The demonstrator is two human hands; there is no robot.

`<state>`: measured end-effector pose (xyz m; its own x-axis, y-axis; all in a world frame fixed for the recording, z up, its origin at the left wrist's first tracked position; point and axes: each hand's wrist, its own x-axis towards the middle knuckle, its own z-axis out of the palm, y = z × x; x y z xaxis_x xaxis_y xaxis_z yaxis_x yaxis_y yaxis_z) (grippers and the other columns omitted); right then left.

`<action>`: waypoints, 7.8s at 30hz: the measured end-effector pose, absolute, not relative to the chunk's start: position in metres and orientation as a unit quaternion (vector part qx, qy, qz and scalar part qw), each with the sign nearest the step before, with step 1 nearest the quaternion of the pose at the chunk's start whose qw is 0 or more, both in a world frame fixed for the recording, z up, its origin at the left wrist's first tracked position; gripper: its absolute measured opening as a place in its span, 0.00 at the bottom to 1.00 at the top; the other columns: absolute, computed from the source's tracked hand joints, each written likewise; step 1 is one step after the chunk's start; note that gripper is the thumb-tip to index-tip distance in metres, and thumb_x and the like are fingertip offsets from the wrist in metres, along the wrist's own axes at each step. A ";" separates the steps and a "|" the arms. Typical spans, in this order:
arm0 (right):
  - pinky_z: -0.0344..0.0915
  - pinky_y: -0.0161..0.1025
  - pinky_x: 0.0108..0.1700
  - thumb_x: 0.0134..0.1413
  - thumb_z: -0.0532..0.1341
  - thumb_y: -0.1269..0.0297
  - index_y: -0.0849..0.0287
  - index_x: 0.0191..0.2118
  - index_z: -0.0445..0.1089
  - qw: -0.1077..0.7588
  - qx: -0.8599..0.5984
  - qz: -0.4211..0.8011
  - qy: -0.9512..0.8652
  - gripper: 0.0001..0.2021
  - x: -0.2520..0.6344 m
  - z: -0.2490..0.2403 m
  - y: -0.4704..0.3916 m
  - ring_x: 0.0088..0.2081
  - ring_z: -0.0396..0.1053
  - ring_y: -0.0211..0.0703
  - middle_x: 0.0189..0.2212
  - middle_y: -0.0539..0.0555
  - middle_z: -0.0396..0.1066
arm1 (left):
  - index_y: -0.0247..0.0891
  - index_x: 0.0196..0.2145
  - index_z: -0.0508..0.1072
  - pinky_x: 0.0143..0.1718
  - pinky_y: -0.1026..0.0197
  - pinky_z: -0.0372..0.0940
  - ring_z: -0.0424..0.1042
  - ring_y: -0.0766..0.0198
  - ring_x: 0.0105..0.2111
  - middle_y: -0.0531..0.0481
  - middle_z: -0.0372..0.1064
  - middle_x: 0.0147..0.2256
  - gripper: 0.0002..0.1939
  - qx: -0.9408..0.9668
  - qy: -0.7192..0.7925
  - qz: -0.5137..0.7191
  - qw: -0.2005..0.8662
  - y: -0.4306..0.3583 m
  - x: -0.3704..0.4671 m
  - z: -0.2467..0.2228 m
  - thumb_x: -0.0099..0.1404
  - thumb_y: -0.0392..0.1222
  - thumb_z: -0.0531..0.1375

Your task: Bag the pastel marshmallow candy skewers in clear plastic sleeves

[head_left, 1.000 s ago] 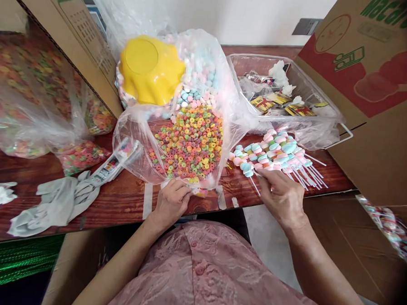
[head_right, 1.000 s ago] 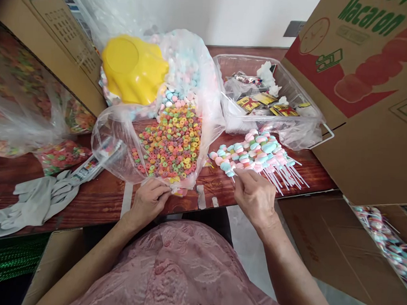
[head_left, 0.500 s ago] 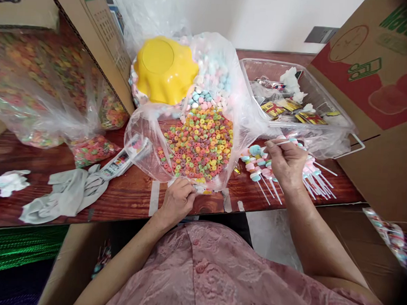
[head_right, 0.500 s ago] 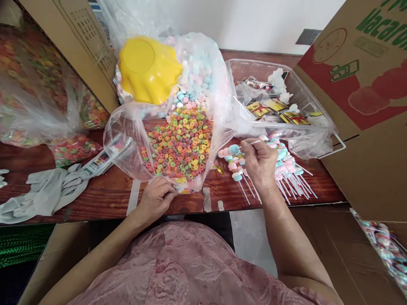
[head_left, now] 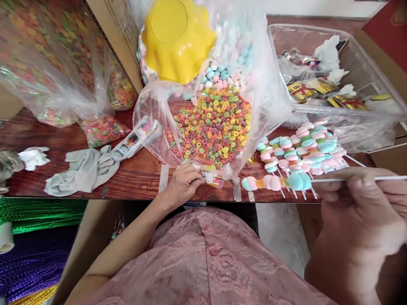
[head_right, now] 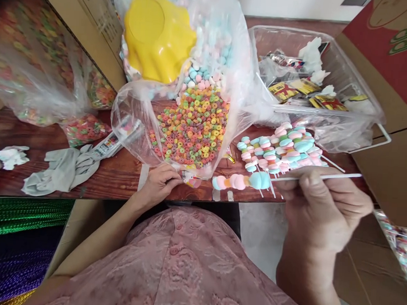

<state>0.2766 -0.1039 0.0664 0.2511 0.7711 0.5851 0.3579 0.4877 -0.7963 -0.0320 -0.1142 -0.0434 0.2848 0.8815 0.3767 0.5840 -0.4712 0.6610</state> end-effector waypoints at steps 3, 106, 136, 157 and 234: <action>0.51 0.36 0.15 0.46 0.64 0.71 0.59 0.25 0.76 0.697 -0.423 0.273 -0.511 0.04 0.253 0.060 -0.104 0.15 0.59 0.37 0.16 0.50 0.66 | 0.37 0.27 0.73 0.34 0.59 0.65 0.70 0.64 0.29 0.50 0.72 0.27 0.10 0.748 0.485 0.387 0.235 -0.117 -0.032 -0.042 0.65 0.40 0.63; 0.59 0.34 0.24 0.57 0.64 0.61 0.57 0.26 0.72 0.476 -0.341 0.468 -0.662 0.11 0.203 0.010 -0.094 0.20 0.62 0.34 0.18 0.46 0.66 | 0.37 0.36 0.78 0.36 0.60 0.65 0.70 0.63 0.32 0.53 0.74 0.31 0.18 0.570 0.478 0.355 0.567 -0.139 0.015 -0.013 0.50 0.47 0.73; 0.55 0.33 0.23 0.53 0.66 0.51 0.59 0.24 0.73 0.371 -0.251 0.620 -0.644 0.16 0.161 0.021 -0.052 0.20 0.58 0.33 0.17 0.48 0.66 | 0.31 0.30 0.79 0.32 0.66 0.65 0.71 0.68 0.27 0.48 0.74 0.27 0.18 0.353 0.416 0.456 0.703 -0.123 -0.017 0.018 0.51 0.50 0.73; 0.65 0.40 0.38 0.60 0.62 0.69 0.53 0.34 0.73 0.560 -0.331 0.367 -0.665 0.05 0.135 -0.018 -0.084 0.34 0.67 0.40 0.29 0.49 0.69 | 0.39 0.34 0.76 0.43 0.62 0.66 0.68 0.65 0.37 0.49 0.69 0.34 0.17 0.427 0.522 0.589 0.445 -0.124 0.010 -0.009 0.67 0.55 0.59; 0.61 0.42 0.41 0.62 0.61 0.65 0.55 0.38 0.74 0.365 -0.507 0.110 -0.773 0.05 0.243 -0.017 -0.131 0.38 0.71 0.43 0.35 0.52 0.78 | 0.36 0.28 0.72 0.32 0.64 0.58 0.64 0.67 0.27 0.50 0.66 0.26 0.16 0.791 0.491 0.221 0.292 -0.151 -0.005 0.003 0.71 0.39 0.50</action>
<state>0.2433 -0.1314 -0.0166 -0.2193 0.8646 0.4520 0.7035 0.4612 -0.5408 -0.0054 -0.1509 0.0033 0.4199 0.9054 0.0621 0.6482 -0.3471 0.6777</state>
